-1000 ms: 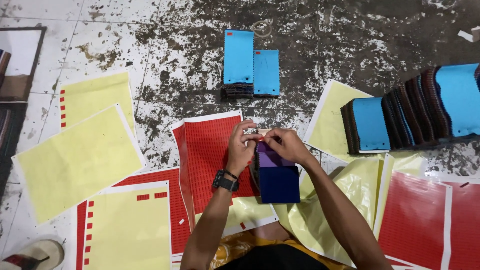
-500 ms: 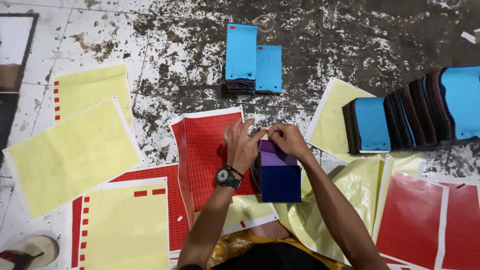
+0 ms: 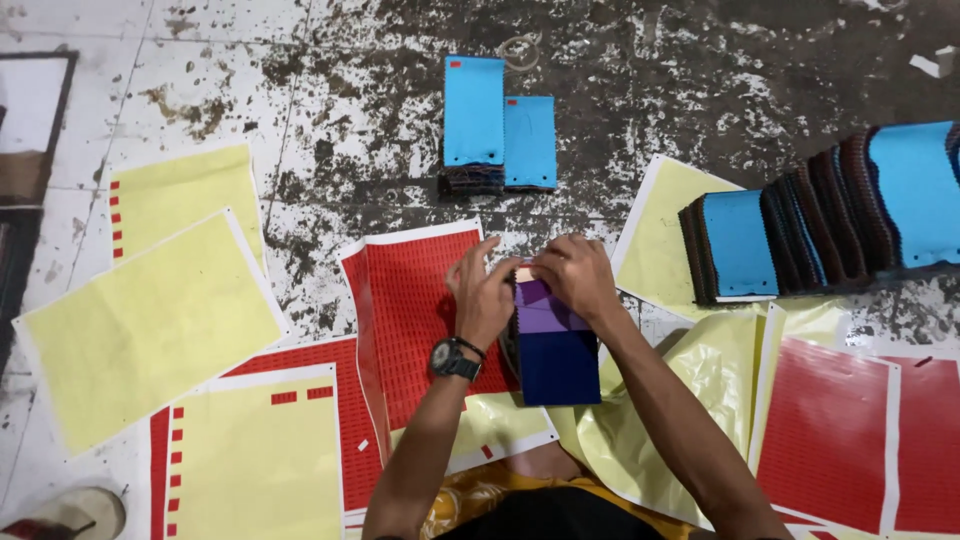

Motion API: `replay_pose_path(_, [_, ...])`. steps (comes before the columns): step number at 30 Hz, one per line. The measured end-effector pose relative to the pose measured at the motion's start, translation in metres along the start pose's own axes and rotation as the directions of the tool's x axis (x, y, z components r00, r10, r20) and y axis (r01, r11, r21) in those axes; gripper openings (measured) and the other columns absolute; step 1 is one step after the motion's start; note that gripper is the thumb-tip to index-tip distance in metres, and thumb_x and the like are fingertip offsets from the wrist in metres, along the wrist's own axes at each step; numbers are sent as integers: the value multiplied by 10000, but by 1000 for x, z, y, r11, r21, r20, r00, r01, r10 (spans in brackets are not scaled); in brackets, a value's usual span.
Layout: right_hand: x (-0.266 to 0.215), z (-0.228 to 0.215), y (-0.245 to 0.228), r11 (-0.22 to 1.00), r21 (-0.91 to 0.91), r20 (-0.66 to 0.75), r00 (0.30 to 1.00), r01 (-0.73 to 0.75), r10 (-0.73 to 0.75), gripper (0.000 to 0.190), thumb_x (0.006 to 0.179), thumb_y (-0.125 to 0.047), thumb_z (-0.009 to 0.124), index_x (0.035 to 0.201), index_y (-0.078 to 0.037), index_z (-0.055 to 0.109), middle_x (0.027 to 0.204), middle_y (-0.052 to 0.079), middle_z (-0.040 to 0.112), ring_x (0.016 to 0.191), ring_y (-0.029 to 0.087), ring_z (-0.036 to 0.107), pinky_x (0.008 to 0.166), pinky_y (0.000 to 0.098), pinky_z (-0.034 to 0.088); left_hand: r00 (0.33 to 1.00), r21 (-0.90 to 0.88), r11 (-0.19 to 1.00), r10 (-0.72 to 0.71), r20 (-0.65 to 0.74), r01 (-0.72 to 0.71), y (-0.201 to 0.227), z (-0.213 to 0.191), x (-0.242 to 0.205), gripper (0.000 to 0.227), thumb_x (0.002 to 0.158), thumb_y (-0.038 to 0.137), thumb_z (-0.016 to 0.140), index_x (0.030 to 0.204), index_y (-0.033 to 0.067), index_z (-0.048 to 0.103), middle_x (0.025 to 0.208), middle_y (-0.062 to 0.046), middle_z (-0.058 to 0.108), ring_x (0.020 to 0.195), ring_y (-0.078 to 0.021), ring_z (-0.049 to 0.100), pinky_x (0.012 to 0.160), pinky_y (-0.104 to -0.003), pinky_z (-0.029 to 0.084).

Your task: The person sits on the floor and assembles spiral-bound notebooks by hand. They peel small red adhesive strips from a red sheet and apply them to the spines of blue, purple, and brown notebooks, stacking the finished items.

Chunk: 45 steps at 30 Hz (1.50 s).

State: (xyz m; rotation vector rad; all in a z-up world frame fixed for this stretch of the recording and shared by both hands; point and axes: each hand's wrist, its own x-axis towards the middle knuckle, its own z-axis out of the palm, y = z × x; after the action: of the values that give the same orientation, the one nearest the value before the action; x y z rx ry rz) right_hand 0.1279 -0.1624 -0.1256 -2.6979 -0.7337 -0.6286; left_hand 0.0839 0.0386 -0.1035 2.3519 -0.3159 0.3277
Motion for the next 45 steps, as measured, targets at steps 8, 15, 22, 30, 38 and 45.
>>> replay_pose_path(8, [-10,-18,-7,873,478,120,992,-92,39,153,778,-219,804,881,-123,744,918,92,708,926,337,709,813,432,585,952,-810,566,-304,-34,152,-3,-5,7,517,778,-205,436,1238,-20,586,1399,-221,414,1136,-327,643,863,-362,616])
replay_pose_path(15, [8,-47,-28,592,731,307,938,-340,159,131,827,-76,781,956,-57,796,860,181,784,881,371,757,784,460,578,950,-893,424,-312,13,152,10,-2,13,443,796,-186,459,1208,-66,569,1367,-201,433,1088,-279,647,816,-336,649])
replay_pose_path(22, [5,-35,-19,549,711,384,897,-440,220,108,865,-111,786,969,-87,804,837,142,784,824,248,749,756,389,573,946,-898,422,-324,-20,126,9,8,13,443,780,-213,467,1168,-48,603,1344,-190,445,1062,-237,638,809,-324,668])
replay_pose_path(30, [7,-39,-17,488,736,425,881,-470,208,93,892,-90,768,972,-59,803,797,131,771,797,209,721,718,353,569,942,-880,462,-332,-56,111,3,19,12,393,794,-207,488,1124,-32,611,1341,-192,449,1060,-234,626,829,-319,648])
replay_pose_path(38, [3,-32,-14,572,677,420,881,-463,217,98,879,-101,763,963,-63,798,760,145,749,765,271,729,664,386,563,946,-861,494,-320,-49,122,12,15,13,401,775,-185,486,1105,-12,636,1330,-198,483,1062,-291,644,861,-376,640])
replay_pose_path(45, [14,-35,-17,652,540,488,829,-532,273,129,908,-130,678,985,-76,765,826,174,752,848,363,736,725,451,571,972,-430,900,-163,-166,77,3,12,7,398,791,-68,493,1022,159,724,1132,-49,597,1112,-279,624,960,-449,537])
